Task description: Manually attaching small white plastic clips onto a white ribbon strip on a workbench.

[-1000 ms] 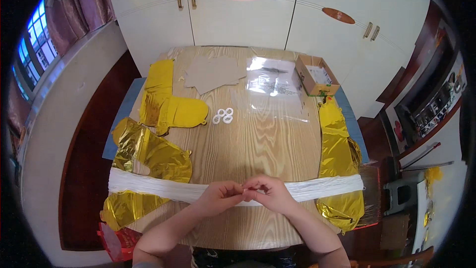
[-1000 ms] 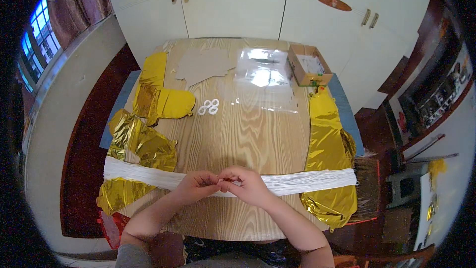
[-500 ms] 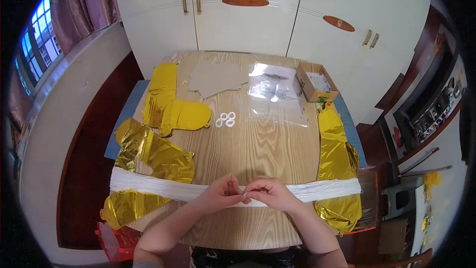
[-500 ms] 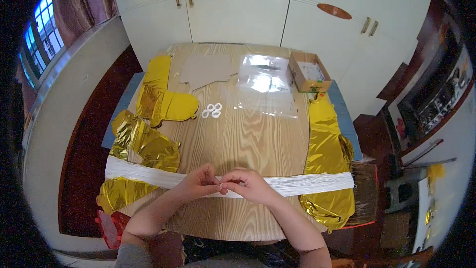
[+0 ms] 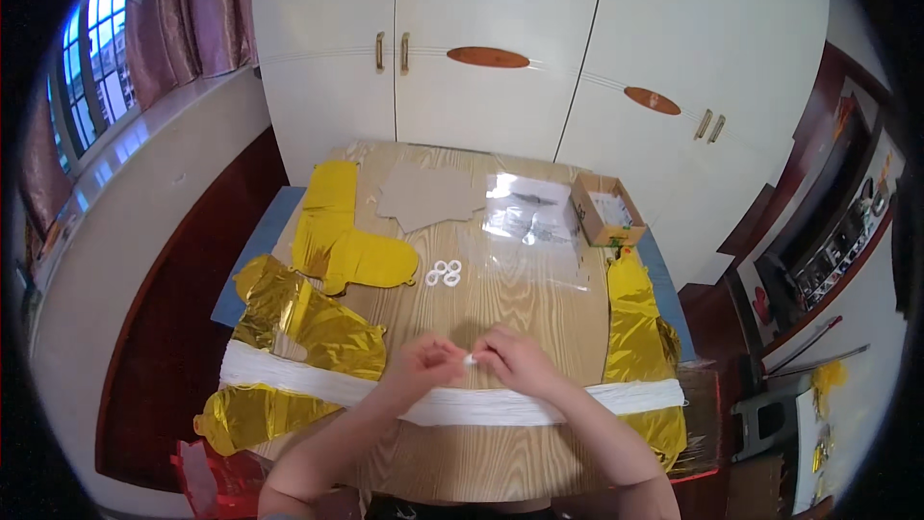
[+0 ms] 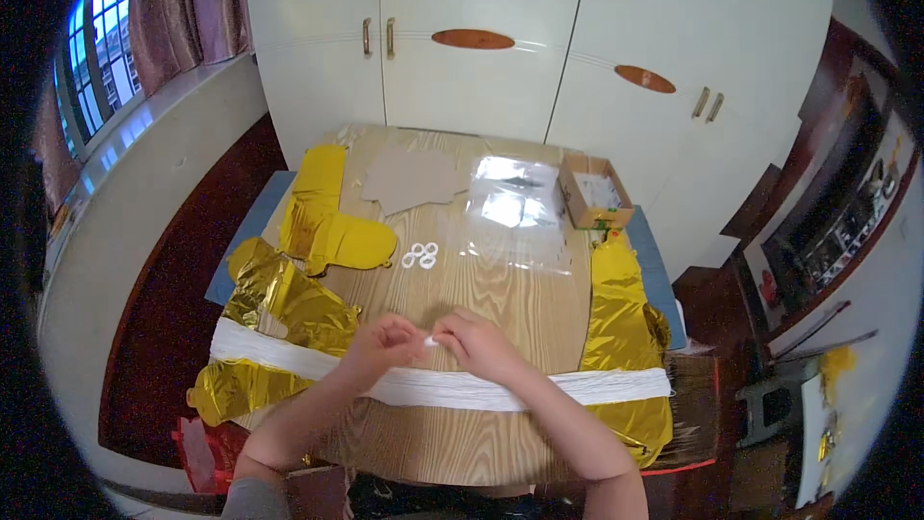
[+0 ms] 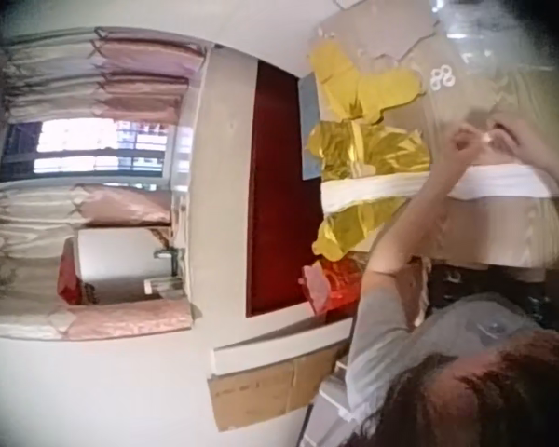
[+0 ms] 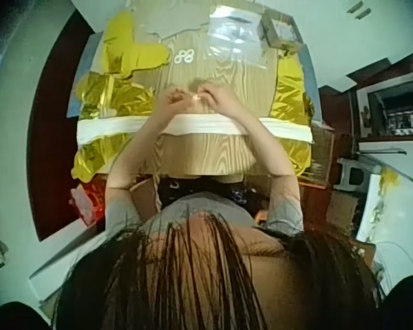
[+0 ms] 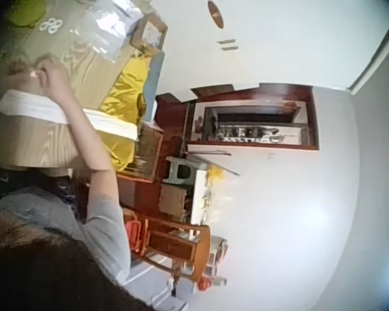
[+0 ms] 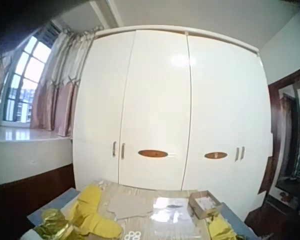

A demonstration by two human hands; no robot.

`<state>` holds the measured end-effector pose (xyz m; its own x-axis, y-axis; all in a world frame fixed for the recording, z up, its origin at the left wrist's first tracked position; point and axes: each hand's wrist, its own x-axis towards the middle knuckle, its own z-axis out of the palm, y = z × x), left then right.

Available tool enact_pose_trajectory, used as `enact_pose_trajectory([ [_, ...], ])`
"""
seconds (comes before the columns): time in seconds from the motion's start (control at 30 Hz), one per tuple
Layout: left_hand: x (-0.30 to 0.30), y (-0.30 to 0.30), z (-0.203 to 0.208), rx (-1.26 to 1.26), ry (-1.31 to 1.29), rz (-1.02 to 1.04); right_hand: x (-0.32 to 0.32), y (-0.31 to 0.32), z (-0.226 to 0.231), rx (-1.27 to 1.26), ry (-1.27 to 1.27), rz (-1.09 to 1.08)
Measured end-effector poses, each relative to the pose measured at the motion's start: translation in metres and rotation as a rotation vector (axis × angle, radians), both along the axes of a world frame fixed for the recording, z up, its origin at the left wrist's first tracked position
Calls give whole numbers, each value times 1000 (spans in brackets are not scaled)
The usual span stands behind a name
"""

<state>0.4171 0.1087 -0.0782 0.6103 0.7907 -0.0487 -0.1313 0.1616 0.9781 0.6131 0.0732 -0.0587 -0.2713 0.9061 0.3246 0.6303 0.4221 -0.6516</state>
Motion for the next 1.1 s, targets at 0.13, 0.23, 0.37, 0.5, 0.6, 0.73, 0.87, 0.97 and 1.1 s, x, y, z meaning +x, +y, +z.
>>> enact_pose_trajectory([
  [0.13,-8,53,1,227,176,161,14,41,-17,94,-68,-157],
  [0.23,-5,100,-26,607,427,260,16,72,-41,214,-215,-337],
  [0.37,5,144,-59,1043,744,299,13,106,-66,350,-545,-409],
  [0.5,17,142,-66,1161,784,361,11,121,-86,430,-559,-412],
  [0.6,21,135,-60,1223,776,392,10,124,-83,423,-540,-430],
  [0.73,20,138,-67,1258,835,388,6,133,-87,440,-450,-414],
  [0.87,19,135,-68,1268,905,393,0,133,-84,443,-377,-379],
  [0.97,21,133,-67,1265,895,399,0,134,-84,442,-356,-368],
  [1.1,22,131,-64,1240,880,407,0,134,-85,439,-317,-367],
])
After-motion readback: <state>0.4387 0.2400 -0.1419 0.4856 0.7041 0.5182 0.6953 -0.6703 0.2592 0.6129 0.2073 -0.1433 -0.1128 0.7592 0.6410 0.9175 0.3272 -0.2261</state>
